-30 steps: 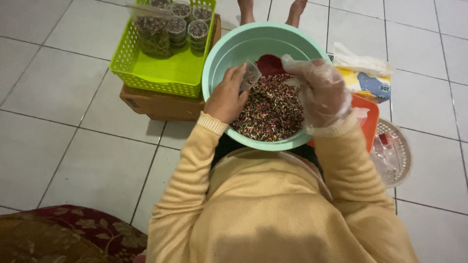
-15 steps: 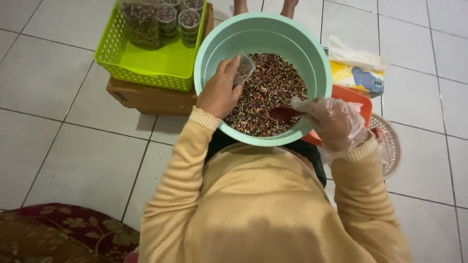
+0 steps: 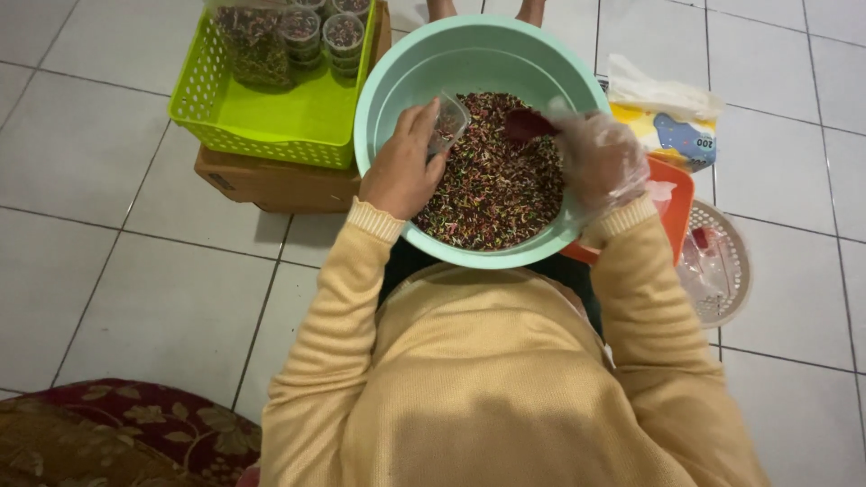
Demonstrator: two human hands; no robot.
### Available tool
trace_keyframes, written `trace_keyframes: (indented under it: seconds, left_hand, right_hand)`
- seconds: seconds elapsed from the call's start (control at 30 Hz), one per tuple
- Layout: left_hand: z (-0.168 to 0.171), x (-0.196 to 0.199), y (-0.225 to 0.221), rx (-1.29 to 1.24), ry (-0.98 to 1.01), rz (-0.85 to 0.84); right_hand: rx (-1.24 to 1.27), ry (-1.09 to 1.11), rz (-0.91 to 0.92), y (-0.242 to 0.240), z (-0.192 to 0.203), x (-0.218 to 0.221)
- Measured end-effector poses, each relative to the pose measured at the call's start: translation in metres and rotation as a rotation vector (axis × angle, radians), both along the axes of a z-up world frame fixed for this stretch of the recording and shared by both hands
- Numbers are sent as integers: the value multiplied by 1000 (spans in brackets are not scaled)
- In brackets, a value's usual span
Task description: Filling small plastic containers with multi-colored seeds or sprinkles using a small scoop
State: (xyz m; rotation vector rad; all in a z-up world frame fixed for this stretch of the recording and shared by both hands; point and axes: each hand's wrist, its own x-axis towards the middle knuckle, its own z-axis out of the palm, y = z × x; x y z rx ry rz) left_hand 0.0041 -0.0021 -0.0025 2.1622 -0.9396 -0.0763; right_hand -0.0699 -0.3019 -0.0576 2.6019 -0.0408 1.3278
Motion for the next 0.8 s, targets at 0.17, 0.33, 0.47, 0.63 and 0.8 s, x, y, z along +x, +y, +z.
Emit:
trace_keyframes:
  seconds: [0.17,0.33,0.47,0.63,0.8]
  left_hand:
    - [1,-3,0,4,7,3]
    - [7,-5,3,-1,8,-9]
    - [3,-5,2,-4,-3,-4]
    - [-4,-2,2,-20,-47,-7]
    - [-13,3,0,-3,-21,-6]
  right_hand:
    - [65,17,27,18,21,-8]
    - [329,74,186,60,36,-2]
    - [630,197,33,17,1,9]
    - [973,347,-12,42,48,-13]
    - [1144,267,466,71,98,-34]
